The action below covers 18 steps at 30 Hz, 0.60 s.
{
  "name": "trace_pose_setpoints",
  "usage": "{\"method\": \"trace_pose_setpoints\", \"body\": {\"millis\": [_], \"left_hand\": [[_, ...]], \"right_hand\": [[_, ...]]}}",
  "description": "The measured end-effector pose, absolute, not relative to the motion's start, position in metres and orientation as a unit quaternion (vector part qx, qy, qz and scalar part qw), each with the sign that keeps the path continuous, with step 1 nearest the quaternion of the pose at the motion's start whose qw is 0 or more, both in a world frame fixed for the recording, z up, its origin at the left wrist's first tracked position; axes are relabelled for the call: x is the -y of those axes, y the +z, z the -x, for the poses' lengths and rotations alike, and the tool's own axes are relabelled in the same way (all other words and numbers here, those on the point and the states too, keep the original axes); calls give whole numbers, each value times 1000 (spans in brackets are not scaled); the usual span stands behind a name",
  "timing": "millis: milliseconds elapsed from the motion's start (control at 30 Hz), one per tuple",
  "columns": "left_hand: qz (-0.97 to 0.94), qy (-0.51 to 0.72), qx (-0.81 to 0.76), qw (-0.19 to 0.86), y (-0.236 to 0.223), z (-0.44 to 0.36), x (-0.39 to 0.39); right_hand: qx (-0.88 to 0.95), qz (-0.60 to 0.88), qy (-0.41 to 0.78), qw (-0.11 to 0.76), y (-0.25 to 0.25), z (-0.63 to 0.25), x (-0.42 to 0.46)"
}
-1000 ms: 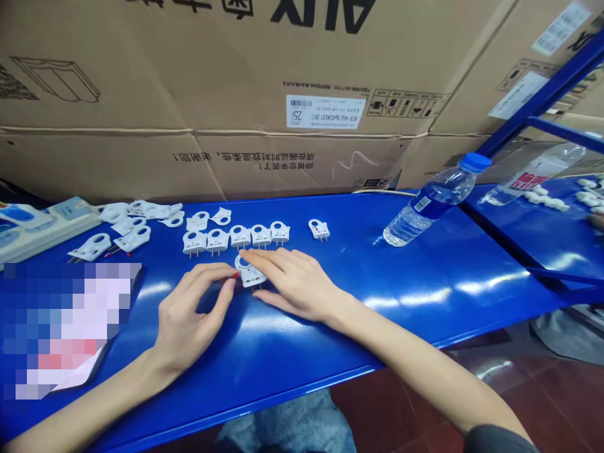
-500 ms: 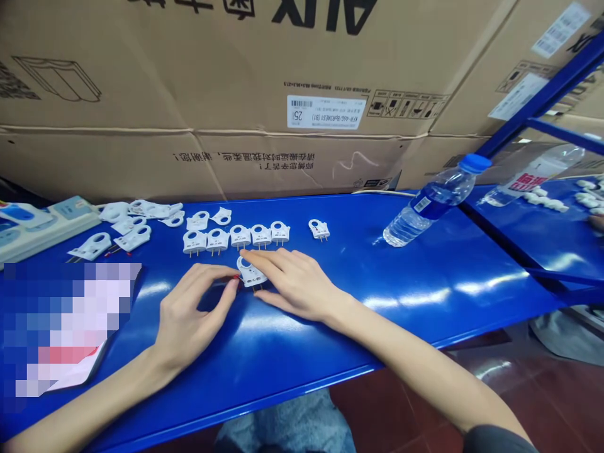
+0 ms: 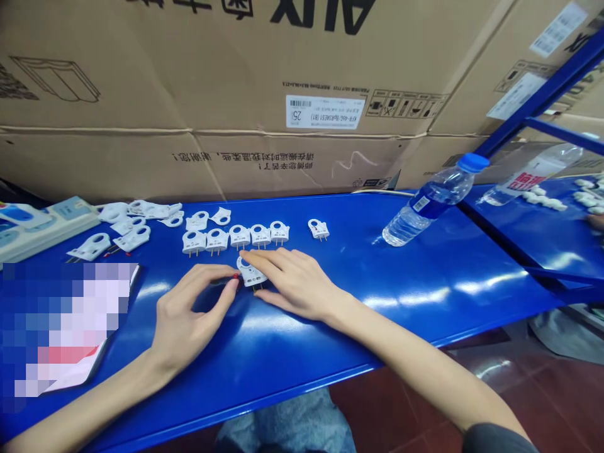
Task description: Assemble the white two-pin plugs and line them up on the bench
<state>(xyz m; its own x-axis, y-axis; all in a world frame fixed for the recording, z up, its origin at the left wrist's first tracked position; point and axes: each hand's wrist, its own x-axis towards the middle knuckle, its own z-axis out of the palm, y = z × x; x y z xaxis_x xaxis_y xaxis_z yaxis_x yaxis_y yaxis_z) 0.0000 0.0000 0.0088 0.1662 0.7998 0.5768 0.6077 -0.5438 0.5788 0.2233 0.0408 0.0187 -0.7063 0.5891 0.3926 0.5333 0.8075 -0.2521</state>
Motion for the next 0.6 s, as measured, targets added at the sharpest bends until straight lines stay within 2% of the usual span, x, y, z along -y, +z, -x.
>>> {"method": "trace_pose_setpoints", "body": {"millis": [167, 600], "left_hand": [[-731, 457, -481, 160, 12, 0, 0], [-742, 462, -454, 175, 10, -1, 3]], "right_hand": [[922, 307, 62, 229, 18, -223, -41], [921, 307, 69, 231, 18, -224, -41]]}}
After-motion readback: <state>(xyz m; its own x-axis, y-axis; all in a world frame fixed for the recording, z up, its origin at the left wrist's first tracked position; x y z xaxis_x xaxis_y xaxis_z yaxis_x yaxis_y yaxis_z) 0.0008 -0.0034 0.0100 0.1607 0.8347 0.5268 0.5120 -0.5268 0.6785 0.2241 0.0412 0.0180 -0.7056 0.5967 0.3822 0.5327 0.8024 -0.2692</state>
